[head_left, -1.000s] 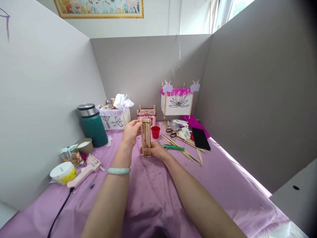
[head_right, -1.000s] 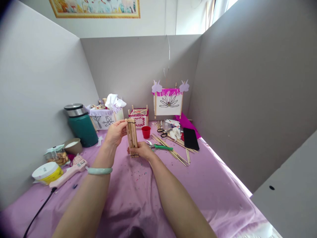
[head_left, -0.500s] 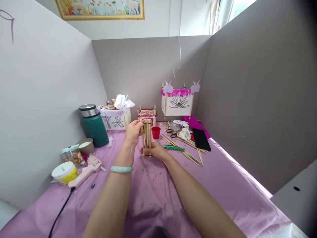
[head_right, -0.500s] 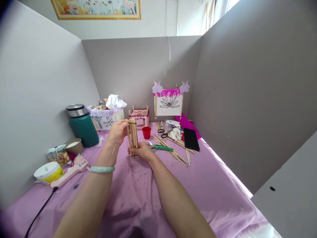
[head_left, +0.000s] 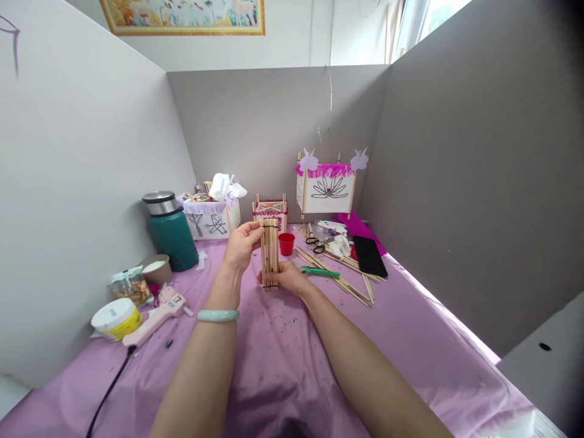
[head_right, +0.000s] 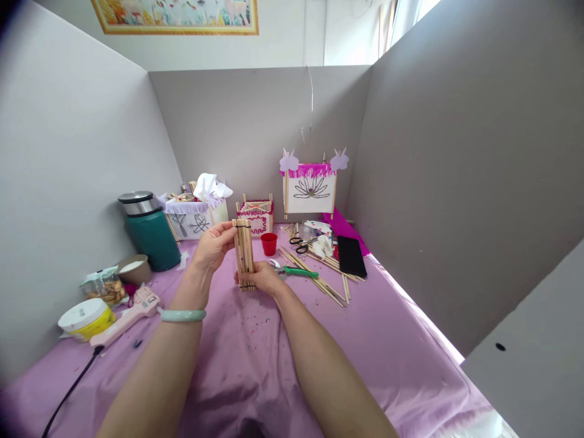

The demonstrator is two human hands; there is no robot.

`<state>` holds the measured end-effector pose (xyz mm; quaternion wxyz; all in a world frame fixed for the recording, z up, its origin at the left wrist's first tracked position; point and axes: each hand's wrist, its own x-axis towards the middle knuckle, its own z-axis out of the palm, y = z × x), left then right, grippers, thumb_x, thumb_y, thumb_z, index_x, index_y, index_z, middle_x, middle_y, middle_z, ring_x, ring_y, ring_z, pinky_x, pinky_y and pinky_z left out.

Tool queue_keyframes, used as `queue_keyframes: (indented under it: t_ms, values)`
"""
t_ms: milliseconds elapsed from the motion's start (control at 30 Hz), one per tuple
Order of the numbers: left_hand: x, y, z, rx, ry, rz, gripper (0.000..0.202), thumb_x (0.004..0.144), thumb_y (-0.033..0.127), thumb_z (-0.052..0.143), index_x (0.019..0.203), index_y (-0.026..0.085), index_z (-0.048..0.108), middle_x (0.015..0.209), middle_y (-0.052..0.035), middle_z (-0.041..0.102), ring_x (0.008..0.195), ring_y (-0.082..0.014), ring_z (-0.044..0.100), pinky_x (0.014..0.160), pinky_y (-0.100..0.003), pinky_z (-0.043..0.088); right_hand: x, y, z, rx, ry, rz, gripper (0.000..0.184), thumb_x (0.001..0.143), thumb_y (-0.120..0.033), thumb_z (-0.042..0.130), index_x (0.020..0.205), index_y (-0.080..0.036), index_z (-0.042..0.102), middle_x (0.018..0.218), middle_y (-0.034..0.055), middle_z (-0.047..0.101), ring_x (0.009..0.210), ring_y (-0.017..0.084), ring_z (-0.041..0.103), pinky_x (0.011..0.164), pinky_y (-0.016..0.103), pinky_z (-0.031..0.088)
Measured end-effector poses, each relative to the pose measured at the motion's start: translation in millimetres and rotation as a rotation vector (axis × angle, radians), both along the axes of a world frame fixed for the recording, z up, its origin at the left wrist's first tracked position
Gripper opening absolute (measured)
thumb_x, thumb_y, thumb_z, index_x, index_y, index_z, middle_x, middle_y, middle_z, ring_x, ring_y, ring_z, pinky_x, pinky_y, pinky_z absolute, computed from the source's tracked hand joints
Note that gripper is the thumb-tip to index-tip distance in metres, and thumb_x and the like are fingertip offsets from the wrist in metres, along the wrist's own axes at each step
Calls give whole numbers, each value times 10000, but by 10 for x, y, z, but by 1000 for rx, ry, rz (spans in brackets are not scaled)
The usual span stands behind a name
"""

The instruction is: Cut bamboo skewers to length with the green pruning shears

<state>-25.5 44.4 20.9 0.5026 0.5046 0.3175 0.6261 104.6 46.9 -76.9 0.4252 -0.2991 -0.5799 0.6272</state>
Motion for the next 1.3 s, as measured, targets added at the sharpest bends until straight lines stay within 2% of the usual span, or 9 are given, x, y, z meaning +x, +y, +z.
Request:
queue_keyframes:
  t_ms: [233,367,667,933,1167,1300]
  values:
    - [41,-16,-14,1,-13,35,382,607,324,778,931,141,691,885,-71,716,756,-161,656,700,-279,504,-11,-10,11,-12,3,-22,307,546,-346,802,753,-136,716,749,55,702,727,205,646,767,368,500]
    - [41,-18,-35,2,-31,1,377,610,311,768,939,141,700,905,-75,719,764,-161,657,703,-276,502,-15,-7,6,-22,5,-29,309,538,-336,804,753,-130,719,750,60,703,720,207,649,771,378,503]
    - [11,7,-32,-24,-40,20,373,595,342,783,896,142,689,800,-52,707,667,-148,644,636,-275,485,-12,-3,-1,-13,-5,-29,306,544,-342,800,748,-129,719,746,63,705,709,204,647,769,375,501]
    - [34,-37,23,-28,-28,29,369,619,330,746,930,151,661,831,-41,701,686,-140,639,624,-256,474,-25,17,-26,11,1,-20,298,562,-337,780,759,-124,713,741,58,705,715,200,646,754,360,499]
    - [123,-14,85,-106,-31,145,258,572,229,664,809,128,642,705,-21,671,603,-121,603,558,-230,443,-34,16,-38,-11,28,-11,323,548,-351,787,766,-128,703,738,51,698,714,200,648,757,364,499]
    - [180,7,98,-130,-80,151,214,558,195,603,759,127,631,652,-12,654,572,-120,588,527,-224,420,-35,3,-31,-6,15,-27,327,545,-350,790,766,-125,703,748,56,700,722,201,650,756,362,501]
